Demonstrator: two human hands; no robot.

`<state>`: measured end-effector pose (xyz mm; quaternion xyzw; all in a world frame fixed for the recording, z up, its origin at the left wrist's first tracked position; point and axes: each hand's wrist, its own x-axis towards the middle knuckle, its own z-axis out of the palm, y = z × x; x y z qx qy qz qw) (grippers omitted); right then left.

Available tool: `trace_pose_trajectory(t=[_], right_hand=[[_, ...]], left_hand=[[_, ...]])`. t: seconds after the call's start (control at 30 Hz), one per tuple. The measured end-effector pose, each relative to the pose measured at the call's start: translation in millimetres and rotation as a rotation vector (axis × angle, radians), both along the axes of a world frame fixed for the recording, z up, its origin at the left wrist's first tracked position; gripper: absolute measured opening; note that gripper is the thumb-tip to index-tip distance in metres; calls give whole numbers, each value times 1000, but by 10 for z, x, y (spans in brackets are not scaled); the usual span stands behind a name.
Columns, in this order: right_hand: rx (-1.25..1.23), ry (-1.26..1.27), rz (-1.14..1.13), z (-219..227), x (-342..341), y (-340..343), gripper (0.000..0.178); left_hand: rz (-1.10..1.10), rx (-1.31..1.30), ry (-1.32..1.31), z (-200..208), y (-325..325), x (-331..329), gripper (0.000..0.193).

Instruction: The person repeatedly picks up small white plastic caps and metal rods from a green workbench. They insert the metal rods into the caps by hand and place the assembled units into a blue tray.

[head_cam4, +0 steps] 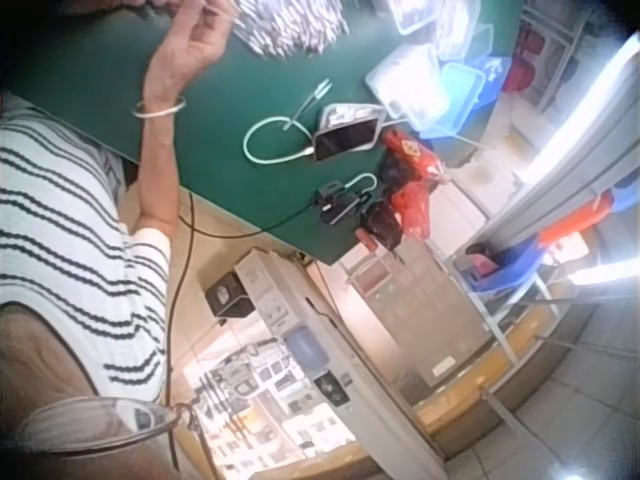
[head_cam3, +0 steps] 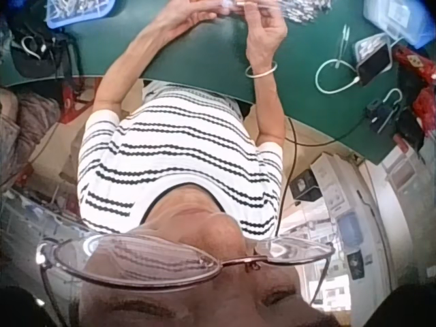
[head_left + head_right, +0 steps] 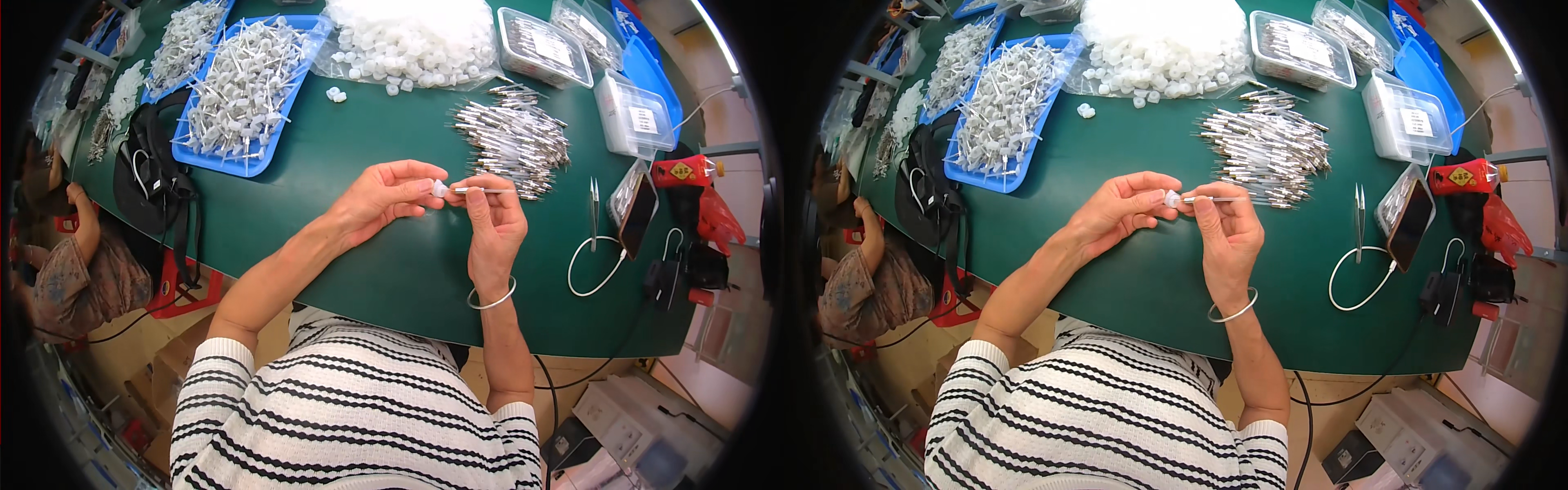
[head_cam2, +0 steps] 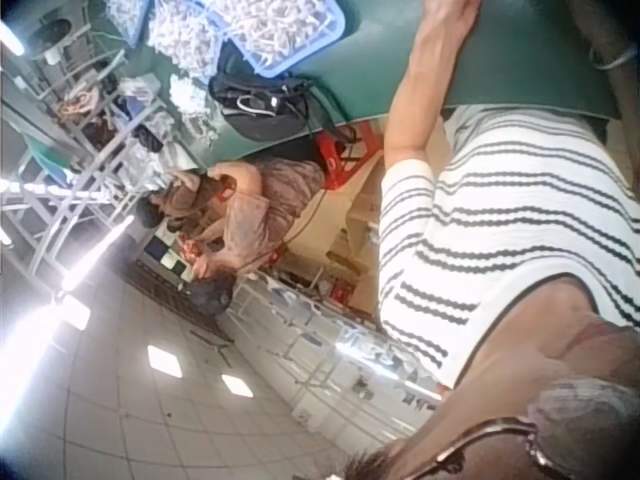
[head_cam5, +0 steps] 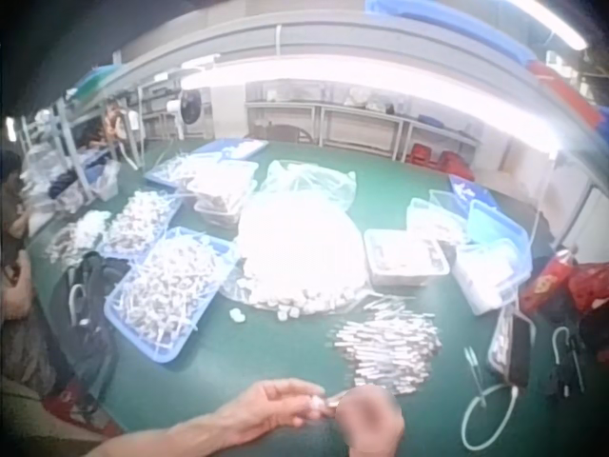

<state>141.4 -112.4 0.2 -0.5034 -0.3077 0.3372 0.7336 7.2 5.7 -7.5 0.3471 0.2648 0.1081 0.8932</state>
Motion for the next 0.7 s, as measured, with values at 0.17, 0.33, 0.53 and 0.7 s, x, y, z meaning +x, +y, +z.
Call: trace_pose_trajectory(t=[0.17,0.33,0.53,0.7], right_hand=[[-18,-67,-22,18,49,-17,12],[-17,-89,-31,31,6,-15,11],[-27,-141,-29,37,-14,-24,11],[-59,-225,-55,-7,-14,-27,13]], left_hand=[[19,-34,14,15,-9,15,27],[8,-13,24,-5,-23,27,28],[3,6,36,-19,-39,36,28],[-5,11,26,-21,-40,38,27]])
